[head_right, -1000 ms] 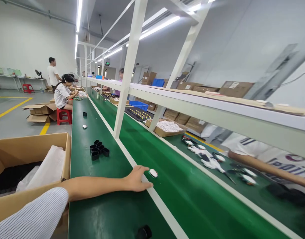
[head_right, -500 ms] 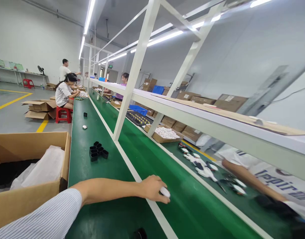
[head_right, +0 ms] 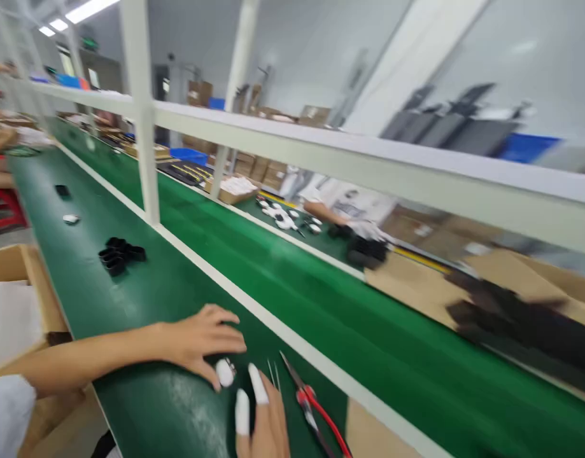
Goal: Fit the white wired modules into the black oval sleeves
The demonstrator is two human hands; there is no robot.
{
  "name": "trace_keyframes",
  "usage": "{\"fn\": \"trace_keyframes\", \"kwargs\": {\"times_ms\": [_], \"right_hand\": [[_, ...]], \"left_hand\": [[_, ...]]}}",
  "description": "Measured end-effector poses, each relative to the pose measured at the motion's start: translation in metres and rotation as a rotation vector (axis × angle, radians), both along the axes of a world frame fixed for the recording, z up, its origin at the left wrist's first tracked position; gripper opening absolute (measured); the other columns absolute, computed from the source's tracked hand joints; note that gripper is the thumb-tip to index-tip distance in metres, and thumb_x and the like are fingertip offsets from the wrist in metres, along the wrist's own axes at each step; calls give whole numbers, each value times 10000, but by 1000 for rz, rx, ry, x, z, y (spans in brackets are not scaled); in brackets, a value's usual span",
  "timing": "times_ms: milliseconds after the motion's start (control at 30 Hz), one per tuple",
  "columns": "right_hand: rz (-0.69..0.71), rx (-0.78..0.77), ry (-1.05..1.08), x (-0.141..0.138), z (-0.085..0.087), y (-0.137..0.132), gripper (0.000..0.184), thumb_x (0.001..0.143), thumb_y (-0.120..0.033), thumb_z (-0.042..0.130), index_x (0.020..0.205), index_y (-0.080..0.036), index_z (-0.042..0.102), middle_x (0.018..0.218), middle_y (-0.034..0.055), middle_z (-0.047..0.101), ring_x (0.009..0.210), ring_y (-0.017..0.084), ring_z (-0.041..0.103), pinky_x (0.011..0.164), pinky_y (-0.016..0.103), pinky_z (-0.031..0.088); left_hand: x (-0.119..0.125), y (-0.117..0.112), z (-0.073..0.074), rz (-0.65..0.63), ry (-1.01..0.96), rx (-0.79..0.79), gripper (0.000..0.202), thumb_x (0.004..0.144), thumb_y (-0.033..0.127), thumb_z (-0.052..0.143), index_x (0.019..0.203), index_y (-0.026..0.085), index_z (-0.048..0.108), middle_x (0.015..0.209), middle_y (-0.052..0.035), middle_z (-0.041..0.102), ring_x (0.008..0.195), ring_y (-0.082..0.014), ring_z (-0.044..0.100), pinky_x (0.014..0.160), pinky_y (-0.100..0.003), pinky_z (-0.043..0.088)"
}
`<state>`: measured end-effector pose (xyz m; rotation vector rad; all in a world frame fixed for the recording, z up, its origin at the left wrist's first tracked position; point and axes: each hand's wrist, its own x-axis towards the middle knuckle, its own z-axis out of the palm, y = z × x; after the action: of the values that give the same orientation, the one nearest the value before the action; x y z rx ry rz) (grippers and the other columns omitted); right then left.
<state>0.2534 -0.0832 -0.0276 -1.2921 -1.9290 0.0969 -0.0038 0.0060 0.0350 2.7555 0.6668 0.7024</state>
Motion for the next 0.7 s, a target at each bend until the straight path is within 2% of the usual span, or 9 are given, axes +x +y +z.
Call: {"fn": "trace_keyframes", "kwargs": {"times_ms": [33,100,167,233,300,400,467,600,700], "right_hand": [[60,19,-64,-1,-4,2,480,1068,-449,509,1515,-277,485,1342,131,645,1201,312,649,958,506,607],[44,39,-152,-3,-7,6,548,1042,-455,565,1531,-234,454,1338,173,627,1200,354,634,948,562,597],[65,24,-208,-7,-5,10,586,1012,-444,627,1515,-200,452,1294,180,633,1145,356,639,917,564,605],[103,-27,-241,-12,4,15,588,996,-395,660,1500,-176,450,1272,177,634,1115,344,635,913,560,607],[170,-99,-273,-15,16,21,551,1003,-311,645,1499,-183,442,1260,157,639,1110,324,630,938,555,601],[312,-211,-287,-15,33,30,550,999,-176,597,1518,-227,422,1319,120,628,1188,290,610,1051,539,557],[349,-275,-260,-15,39,34,604,966,-171,637,1523,-226,409,1401,119,591,1265,292,575,1098,526,535],[240,-302,-237,-19,33,36,587,962,-292,688,1483,-184,439,1352,150,600,1199,336,587,1025,580,565],[233,-273,-198,-22,25,34,493,1015,-197,556,1491,-197,428,1323,144,610,1173,307,596,1013,556,572]], "left_hand": [[-7,8,2,44,-55,-36,787,862,661,768,1486,231,556,1449,-176,644,1464,-412,420,1174,-565,312],[-19,25,2,156,-127,-146,919,770,691,835,1524,274,516,1536,-178,556,1471,-419,403,1200,-598,304],[-27,35,-5,205,-168,-284,997,738,662,876,1562,286,460,1557,-172,514,1476,-397,404,1216,-604,326],[-30,38,-17,225,-192,-409,1008,753,596,895,1585,285,417,1560,-165,497,1459,-370,442,1204,-582,386],[-29,35,-29,231,-182,-484,913,829,502,860,1592,291,403,1538,-149,524,1419,-342,502,1179,-553,439],[-25,29,-38,246,-119,-517,733,944,389,742,1591,310,407,1465,-113,596,1336,-311,582,1143,-520,485],[-24,26,-37,264,-89,-522,705,961,380,714,1592,314,407,1422,-101,623,1279,-304,618,1106,-495,518],[-25,22,-33,273,-64,-529,732,957,409,722,1601,317,387,1398,-97,631,1257,-307,627,1085,-481,532],[-25,19,-34,264,-50,-528,733,964,409,716,1605,323,372,1388,-97,627,1280,-314,603,1098,-497,516]]}}
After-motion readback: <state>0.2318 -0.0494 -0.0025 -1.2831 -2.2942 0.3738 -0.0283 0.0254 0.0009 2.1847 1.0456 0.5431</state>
